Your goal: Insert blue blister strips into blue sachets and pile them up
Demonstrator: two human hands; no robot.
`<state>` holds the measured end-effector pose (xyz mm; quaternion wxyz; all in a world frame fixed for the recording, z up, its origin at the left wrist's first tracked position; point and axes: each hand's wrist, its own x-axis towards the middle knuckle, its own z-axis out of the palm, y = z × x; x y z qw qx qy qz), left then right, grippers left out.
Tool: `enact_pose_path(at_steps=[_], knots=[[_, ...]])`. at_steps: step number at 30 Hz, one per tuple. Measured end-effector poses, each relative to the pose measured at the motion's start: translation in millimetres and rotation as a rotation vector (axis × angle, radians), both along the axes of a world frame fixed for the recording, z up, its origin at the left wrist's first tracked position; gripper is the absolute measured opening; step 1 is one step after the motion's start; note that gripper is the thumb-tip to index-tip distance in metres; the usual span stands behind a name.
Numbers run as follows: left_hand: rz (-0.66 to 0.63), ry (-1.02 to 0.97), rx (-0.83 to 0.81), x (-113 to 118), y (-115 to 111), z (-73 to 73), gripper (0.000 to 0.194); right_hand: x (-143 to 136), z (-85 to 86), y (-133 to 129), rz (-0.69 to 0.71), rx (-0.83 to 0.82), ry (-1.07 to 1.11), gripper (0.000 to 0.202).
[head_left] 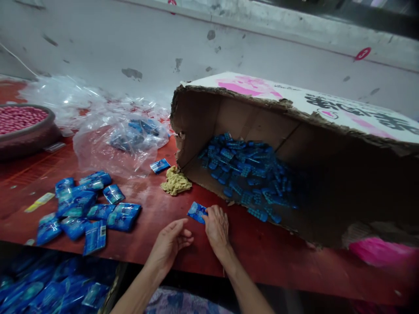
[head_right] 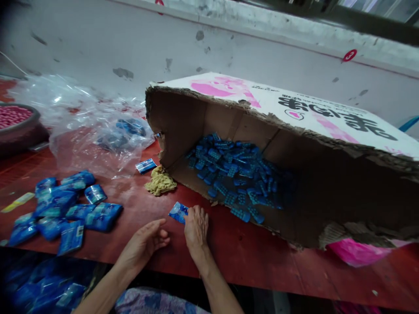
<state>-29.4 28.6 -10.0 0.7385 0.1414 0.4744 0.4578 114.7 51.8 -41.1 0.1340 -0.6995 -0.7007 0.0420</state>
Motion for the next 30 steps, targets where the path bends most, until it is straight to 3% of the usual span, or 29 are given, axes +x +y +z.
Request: enact_pose_path(at_steps=[8,15,26,30], knots=[[0.04,0.104,0.012,9.9,3.8,-11.2,0.02,4.3,1.6,5.7,0.022,0.04,0.023,0.015],[0.073,0.117,0.053,19.9,2.9,-15.7,0.032,12.5,8.5,-4.9,0.047,0.051,0.074,0.014],[0.086,0.173,0.026,13.1,2.8,-27.2,0.029,0.1,-4.0,7.9,0.006,0.115,0.126,0.015],[0.107,0.19,0.024,16.2,3.3,-26.0,0.039,4.1,3.8,-0.3,0.008,0.196,0.232,0.012]])
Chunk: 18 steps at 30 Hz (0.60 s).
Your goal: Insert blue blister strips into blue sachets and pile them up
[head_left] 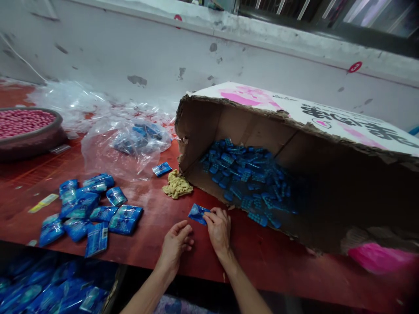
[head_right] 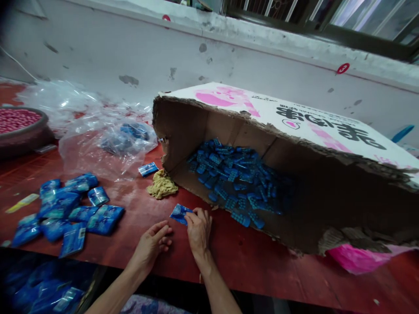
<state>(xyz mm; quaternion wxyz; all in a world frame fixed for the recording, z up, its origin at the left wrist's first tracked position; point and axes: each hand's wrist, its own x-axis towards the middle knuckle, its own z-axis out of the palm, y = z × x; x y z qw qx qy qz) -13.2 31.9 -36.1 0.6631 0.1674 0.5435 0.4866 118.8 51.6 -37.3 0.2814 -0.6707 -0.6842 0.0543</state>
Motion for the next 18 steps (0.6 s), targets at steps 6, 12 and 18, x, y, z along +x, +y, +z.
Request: enact_pose_path(at_steps=[6,12,18], knots=[[-0.05,0.024,0.1,6.9,3.4,6.8,0.033,-3.5,20.6,-23.6,0.155,0.113,0.286,0.017],[-0.028,-0.062,0.109,10.9,4.3,6.8,0.028,-8.2,11.5,-17.4,0.066,-0.263,0.95,0.025],[0.032,-0.054,0.125,21.5,5.5,3.2,0.031,-19.3,1.8,-14.8,0.039,-0.292,0.993,0.025]])
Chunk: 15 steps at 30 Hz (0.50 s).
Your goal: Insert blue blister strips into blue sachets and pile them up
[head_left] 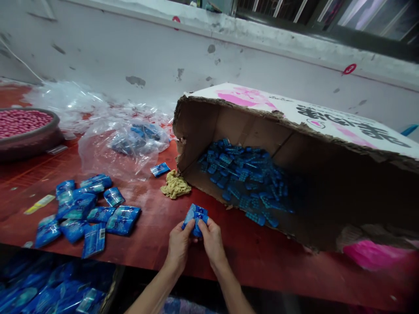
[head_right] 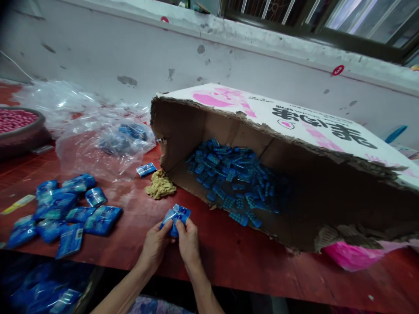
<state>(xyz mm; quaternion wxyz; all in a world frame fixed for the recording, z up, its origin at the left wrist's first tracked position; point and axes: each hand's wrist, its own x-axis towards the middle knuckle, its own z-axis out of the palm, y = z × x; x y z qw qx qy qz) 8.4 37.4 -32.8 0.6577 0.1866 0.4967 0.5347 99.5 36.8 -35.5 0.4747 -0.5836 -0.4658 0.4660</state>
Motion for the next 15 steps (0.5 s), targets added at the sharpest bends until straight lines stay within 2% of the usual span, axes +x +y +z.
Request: enact_pose_path(at_steps=[5,10,15], knots=[[-0.048,-0.024,-0.051,-0.7,3.5,-1.2,0.033,2.2,-0.8,4.7,-0.087,0.014,-0.133,0.031],[-0.133,-0.124,-0.062,-8.6,3.5,-1.2,0.032,3.2,-6.0,12.0,-0.089,-0.001,-0.244,0.037],[-0.14,0.004,-0.1,-20.8,3.0,-7.0,0.028,6.6,-9.7,17.0,-0.116,-0.032,-0.39,0.039]])
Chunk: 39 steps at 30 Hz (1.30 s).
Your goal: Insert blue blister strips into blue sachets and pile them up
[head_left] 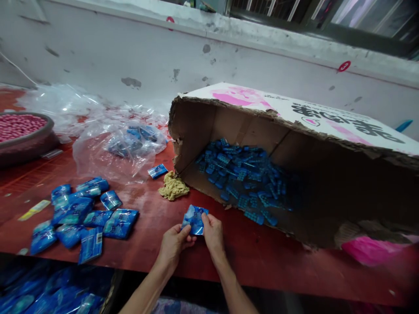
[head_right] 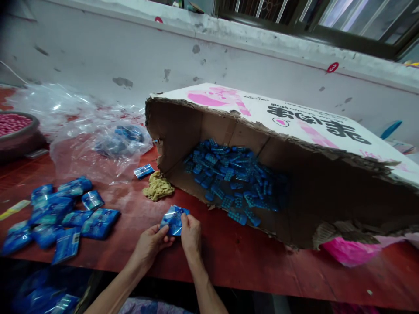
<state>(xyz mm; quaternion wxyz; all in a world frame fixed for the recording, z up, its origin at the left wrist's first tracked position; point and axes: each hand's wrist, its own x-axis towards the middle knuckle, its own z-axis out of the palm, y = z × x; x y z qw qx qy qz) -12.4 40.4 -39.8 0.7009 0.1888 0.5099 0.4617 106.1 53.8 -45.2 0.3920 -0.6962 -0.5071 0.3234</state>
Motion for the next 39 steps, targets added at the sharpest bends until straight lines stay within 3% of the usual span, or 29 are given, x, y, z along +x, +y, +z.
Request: enact_pose_path(at_steps=[6,11,14,17,19,24,30,35,39], knots=[[0.047,0.075,-0.012,-17.8,-3.1,4.8,0.029,12.8,14.5,-6.5,-0.003,-0.025,-0.225,0.019],[0.014,0.096,0.039,-16.2,-5.0,9.9,0.028,17.7,33.6,-23.2,-0.103,0.118,-0.443,0.037],[-0.012,0.148,0.107,-11.6,-3.3,9.2,0.024,13.9,38.9,-25.2,-0.043,0.141,-0.147,0.035],[-0.055,0.113,0.131,-6.6,-2.1,12.2,0.023,6.6,34.5,-19.7,0.108,0.001,0.331,0.02],[-0.077,0.016,0.078,-3.3,-1.9,16.3,0.024,2.8,28.7,-15.9,0.129,-0.049,0.481,0.019],[-0.149,-0.16,-0.017,4.2,-2.2,21.0,0.026,2.5,20.5,-18.0,0.094,-0.012,0.496,0.019],[-0.003,-0.099,-0.04,11.1,-3.2,16.4,0.03,6.5,16.1,-27.4,0.09,0.005,0.462,0.02],[-0.088,-0.117,-0.053,14.2,-6.4,11.5,0.028,8.3,7.9,-31.6,0.089,0.026,0.373,0.018],[-0.002,-0.065,-0.054,19.6,-6.8,9.1,0.026,8.0,7.7,-35.2,0.096,0.031,0.36,0.019]])
